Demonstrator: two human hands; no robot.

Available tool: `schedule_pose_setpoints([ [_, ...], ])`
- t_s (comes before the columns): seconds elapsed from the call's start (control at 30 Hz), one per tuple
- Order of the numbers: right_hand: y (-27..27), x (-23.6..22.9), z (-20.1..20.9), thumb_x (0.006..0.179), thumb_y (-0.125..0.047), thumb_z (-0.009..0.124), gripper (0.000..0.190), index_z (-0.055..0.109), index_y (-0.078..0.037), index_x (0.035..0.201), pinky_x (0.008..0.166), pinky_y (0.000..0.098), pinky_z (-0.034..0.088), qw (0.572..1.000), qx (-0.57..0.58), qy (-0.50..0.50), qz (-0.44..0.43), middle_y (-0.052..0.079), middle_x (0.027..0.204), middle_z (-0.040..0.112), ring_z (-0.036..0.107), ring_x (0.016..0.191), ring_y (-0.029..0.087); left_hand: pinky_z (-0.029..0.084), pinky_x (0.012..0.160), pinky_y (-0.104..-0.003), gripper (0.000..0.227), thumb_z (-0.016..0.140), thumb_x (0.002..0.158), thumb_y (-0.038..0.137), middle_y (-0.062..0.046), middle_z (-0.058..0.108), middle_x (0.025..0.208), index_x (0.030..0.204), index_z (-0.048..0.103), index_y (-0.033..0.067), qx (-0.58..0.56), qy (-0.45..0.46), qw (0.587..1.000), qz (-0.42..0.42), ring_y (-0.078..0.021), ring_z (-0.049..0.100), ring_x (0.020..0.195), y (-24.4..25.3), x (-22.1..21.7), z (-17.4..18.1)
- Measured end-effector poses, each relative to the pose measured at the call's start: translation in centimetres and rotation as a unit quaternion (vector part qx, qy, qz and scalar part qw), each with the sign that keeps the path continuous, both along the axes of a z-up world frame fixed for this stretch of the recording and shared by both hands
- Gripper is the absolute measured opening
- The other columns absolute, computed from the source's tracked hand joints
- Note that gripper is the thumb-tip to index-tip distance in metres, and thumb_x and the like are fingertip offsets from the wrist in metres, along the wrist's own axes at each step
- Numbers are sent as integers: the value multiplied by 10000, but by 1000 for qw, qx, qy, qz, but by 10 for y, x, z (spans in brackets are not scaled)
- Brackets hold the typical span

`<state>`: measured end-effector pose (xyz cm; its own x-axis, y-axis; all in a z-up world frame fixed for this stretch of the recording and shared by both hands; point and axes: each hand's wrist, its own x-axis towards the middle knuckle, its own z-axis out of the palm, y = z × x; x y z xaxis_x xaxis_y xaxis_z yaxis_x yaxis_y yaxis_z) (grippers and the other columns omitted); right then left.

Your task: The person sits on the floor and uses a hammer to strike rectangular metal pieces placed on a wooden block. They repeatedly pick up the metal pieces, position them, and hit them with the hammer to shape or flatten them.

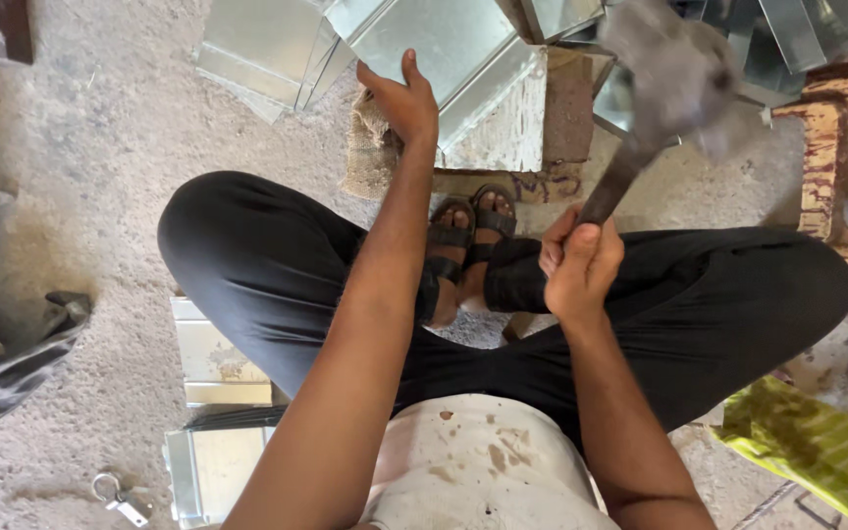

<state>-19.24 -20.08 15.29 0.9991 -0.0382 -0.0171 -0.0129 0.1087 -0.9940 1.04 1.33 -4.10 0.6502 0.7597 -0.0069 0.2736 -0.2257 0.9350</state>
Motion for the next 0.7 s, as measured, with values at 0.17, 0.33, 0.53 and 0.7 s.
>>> schedule_pose_setpoints([
  [0.17,13,1,-82,1185,-532,397,511,536,-76,1001,539,257,375,971,-226,-83,-7,-35,709,503,495,601,85,428,1130,-521,845,672,984,260,-422,407,1465,1517,146,-132,-32,1,999,-6,-533,474,1362,2,-1,9],
  [0.33,7,22,-63,1067,-536,497,468,563,-97,919,425,241,376,967,-156,195,53,-33,635,514,476,487,63,502,1040,-500,816,641,933,257,-370,538,1387,1525,212,-104,-90,16,996,11,-477,598,1274,-3,4,31],
  [0.53,-7,31,27,1102,-543,464,473,500,-95,954,425,234,330,998,-36,44,5,-36,661,476,407,492,50,412,1150,-518,839,675,1002,257,-446,359,1484,1504,145,-159,8,9,1000,-5,-541,441,1384,2,2,3],
  [0.7,1,24,-44,1140,-548,435,493,529,-85,1000,502,239,360,991,-115,-56,-34,-29,714,474,452,581,62,455,1112,-494,854,604,945,284,-400,445,1457,1532,136,-123,-92,24,995,-12,-487,530,1339,2,-1,4],
])
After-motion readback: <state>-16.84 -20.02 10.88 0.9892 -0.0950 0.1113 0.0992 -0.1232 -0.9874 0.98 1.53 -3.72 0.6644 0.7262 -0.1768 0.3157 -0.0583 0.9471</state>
